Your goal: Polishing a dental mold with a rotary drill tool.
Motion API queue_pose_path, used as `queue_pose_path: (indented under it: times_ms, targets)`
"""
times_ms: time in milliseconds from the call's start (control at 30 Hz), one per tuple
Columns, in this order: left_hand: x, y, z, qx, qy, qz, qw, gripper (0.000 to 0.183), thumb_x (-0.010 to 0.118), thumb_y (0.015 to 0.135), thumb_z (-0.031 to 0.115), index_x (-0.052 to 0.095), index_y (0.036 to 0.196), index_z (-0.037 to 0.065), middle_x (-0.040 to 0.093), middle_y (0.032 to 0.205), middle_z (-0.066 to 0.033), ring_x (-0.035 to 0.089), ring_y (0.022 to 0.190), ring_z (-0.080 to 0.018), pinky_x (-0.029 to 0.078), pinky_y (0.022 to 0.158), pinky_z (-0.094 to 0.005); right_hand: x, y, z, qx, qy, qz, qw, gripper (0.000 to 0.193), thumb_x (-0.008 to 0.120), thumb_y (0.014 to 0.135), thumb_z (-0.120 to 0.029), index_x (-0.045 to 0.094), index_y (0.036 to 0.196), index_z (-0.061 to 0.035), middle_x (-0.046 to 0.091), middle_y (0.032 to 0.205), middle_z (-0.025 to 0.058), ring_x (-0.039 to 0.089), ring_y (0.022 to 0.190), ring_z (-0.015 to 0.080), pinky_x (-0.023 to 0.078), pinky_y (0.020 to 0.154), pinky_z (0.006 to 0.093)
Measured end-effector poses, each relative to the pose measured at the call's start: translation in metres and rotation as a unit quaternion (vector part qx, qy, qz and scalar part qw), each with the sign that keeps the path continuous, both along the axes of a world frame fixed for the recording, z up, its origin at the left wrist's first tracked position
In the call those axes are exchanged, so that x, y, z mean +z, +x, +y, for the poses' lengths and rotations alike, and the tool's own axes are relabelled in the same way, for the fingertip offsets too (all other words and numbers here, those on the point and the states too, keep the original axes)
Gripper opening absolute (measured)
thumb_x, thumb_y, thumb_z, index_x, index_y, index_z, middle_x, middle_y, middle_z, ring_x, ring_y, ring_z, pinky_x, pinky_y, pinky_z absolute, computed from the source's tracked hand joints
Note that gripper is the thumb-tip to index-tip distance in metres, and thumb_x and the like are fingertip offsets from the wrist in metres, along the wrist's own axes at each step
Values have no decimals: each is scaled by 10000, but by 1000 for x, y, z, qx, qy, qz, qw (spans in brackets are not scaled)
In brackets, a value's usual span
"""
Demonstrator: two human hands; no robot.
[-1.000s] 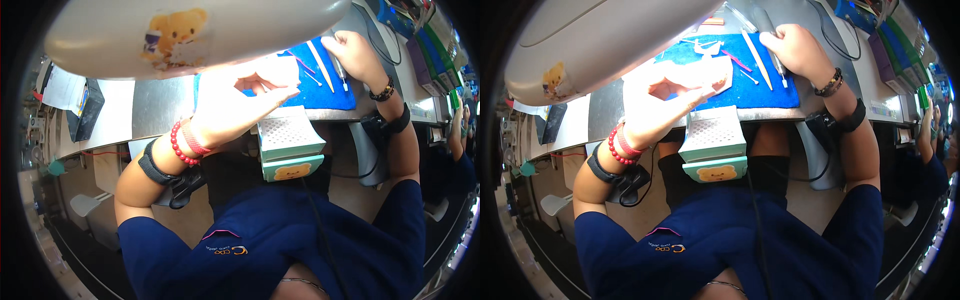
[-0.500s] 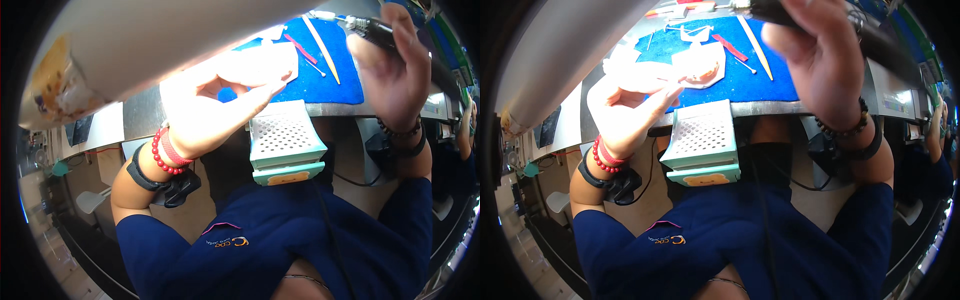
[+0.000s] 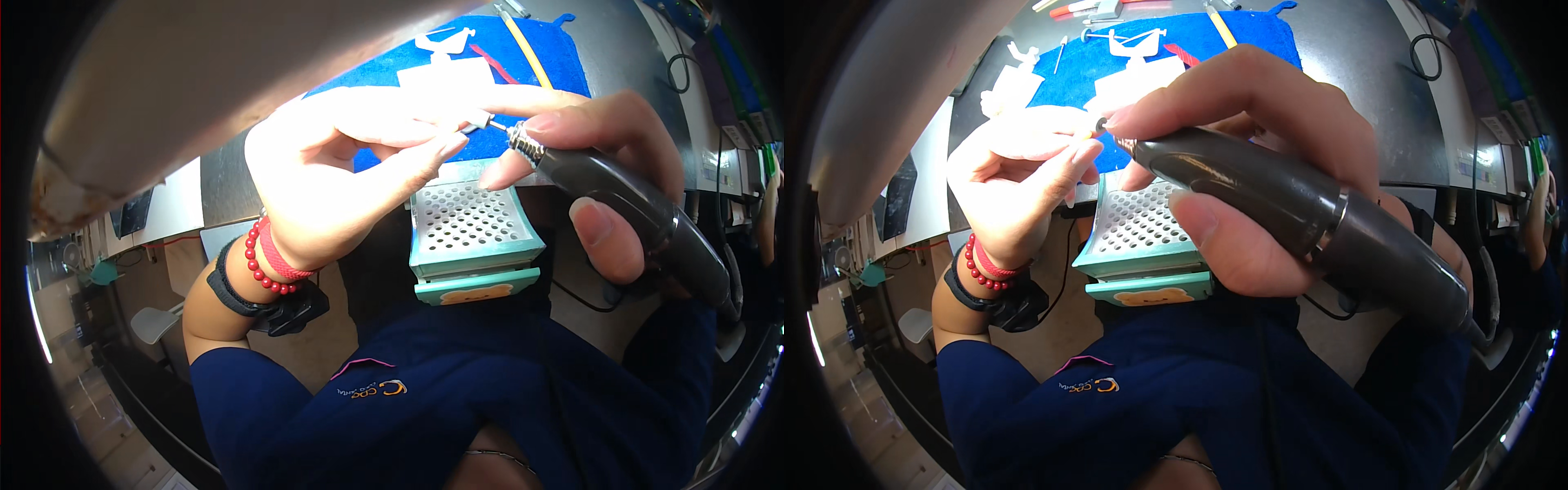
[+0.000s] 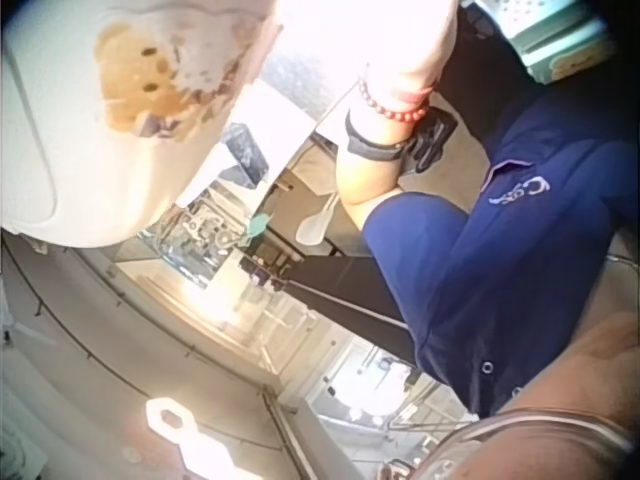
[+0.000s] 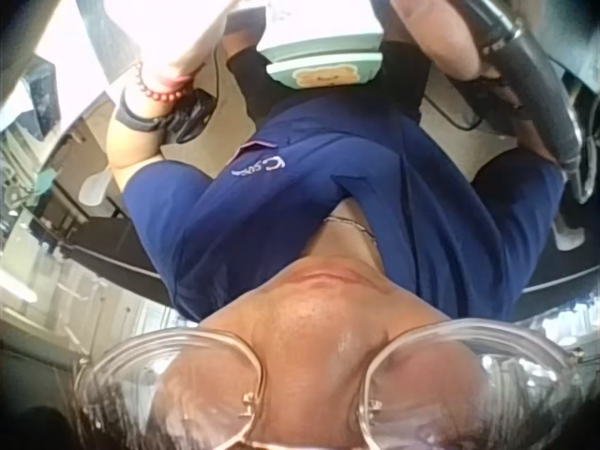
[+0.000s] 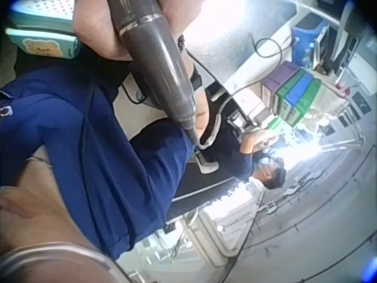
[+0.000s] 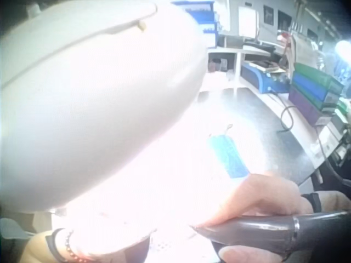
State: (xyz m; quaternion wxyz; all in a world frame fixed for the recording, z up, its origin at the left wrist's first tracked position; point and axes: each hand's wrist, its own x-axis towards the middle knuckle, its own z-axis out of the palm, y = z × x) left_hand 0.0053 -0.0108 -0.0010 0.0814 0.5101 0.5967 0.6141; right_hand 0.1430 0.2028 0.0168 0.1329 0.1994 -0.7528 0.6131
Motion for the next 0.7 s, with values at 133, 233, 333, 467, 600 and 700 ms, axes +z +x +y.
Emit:
queue_pose_path:
  times_ms: [133, 233, 333, 467, 600, 700]
  targets:
    - [0, 1, 1, 3, 7, 0, 1000, 118, 735, 833, -95, 666, 906, -33, 724, 914, -209, 707, 690, -200, 514, 513, -233, -1, 0, 0, 15, -31, -17, 999, 479, 640, 928, -309, 483, 1225, 32, 679, 1038, 292, 653, 1104, 319, 470, 1024, 458]
    - [4, 1, 2, 2, -5, 22, 1000, 128, 746, 830, -85, 666, 913, -31, 726, 881, -199, 714, 700, -198, 522, 525, -231, -4, 0, -1, 25, -26, -6, 999, 470, 643, 926, -299, 483, 1219, 32, 672, 1057, 304, 652, 1113, 327, 478, 1017, 456]
    - [3, 2, 2, 8, -5, 15, 1000, 135, 754, 826, -79, 669, 918, -29, 728, 869, -193, 718, 708, -196, 529, 537, -229, -6, -1, 0, 20, -17, 16, 1000, 465, 643, 925, -296, 485, 1217, 29, 669, 1069, 308, 657, 1099, 321, 486, 1007, 450]
    - [4, 1, 2, 6, -6, 19, 1000, 131, 753, 824, -84, 673, 916, -36, 728, 875, -194, 719, 710, -197, 539, 548, -232, -5, 0, 0, 18, -16, 7, 1000, 460, 643, 922, -289, 489, 1215, 31, 666, 1074, 313, 668, 1065, 302, 494, 995, 434]
    - [3, 0, 1, 10, -6, 36, 999, 129, 751, 819, -93, 681, 917, -46, 729, 890, -195, 722, 716, -201, 559, 569, -245, -6, -2, 0, 23, -13, 23, 999, 461, 642, 920, -285, 490, 1214, 36, 665, 1075, 316, 674, 1051, 291, 499, 985, 421]
    - [2, -1, 1, 8, -2, 45, 999, 124, 749, 817, -97, 685, 913, -53, 729, 896, -194, 723, 718, -201, 568, 581, -251, -5, -2, 1, 24, -2, 22, 999, 461, 639, 919, -282, 490, 1213, 40, 663, 1075, 320, 680, 1032, 284, 504, 974, 412]
